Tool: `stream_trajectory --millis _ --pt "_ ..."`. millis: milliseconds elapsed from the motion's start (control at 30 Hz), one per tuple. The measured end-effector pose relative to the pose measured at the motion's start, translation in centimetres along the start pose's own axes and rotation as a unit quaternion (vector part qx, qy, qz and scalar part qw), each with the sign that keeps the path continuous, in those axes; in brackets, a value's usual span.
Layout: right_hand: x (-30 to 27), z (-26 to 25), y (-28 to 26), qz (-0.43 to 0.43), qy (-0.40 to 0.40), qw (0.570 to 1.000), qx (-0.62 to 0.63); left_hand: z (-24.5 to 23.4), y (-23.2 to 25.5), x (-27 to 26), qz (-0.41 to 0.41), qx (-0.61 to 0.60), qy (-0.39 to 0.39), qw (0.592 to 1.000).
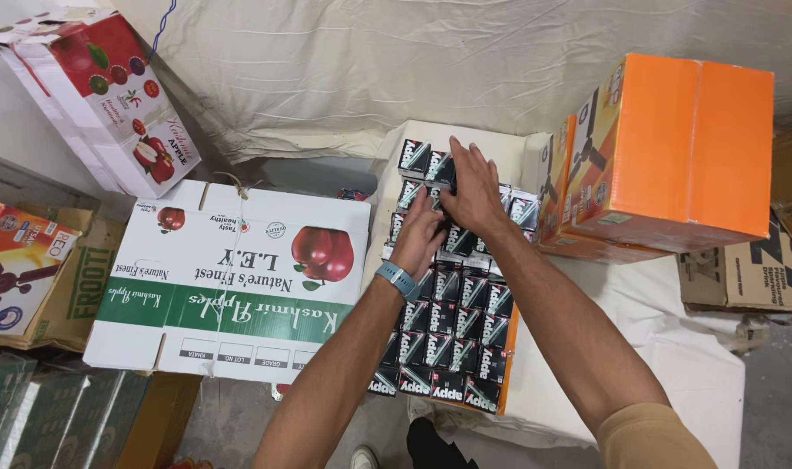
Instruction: The person repeatedly picks up small black boxes from a white box and places them onto an orange box, arranging them in neat rows. The person continues this process throughout the clip, building up a stack of boxes.
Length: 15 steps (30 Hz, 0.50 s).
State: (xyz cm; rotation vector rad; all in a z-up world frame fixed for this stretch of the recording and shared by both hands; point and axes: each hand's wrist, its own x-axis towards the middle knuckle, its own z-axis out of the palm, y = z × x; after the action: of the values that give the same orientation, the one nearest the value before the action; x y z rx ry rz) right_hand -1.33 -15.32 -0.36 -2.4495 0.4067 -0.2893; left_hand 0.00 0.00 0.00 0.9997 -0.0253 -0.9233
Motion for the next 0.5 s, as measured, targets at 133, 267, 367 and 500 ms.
stream_trajectory --millis 133,267,367,500 --pt "-1.1 0.5 1.8 -0.006 0.029 1.000 0.000 -0.2 -0.2 -0.4 0.000 -0.005 0.002 1.000" --pt "-5.0 -2.1 -2.0 0.002 0.069 0.995 0.076 0.6 -0.3 -1.8 0.018 -0.001 0.026 1.000" --pt "-7.6 -3.4 -5.4 -0.009 0.084 0.990 0.117 -0.1 -0.9 -2.7 0.052 -0.013 0.057 0.997" --pt "-9.7 -3.4 -8.9 -0.043 0.111 0.982 0.149 -1.2 -0.4 -4.7 0.119 -0.018 0.112 0.986"
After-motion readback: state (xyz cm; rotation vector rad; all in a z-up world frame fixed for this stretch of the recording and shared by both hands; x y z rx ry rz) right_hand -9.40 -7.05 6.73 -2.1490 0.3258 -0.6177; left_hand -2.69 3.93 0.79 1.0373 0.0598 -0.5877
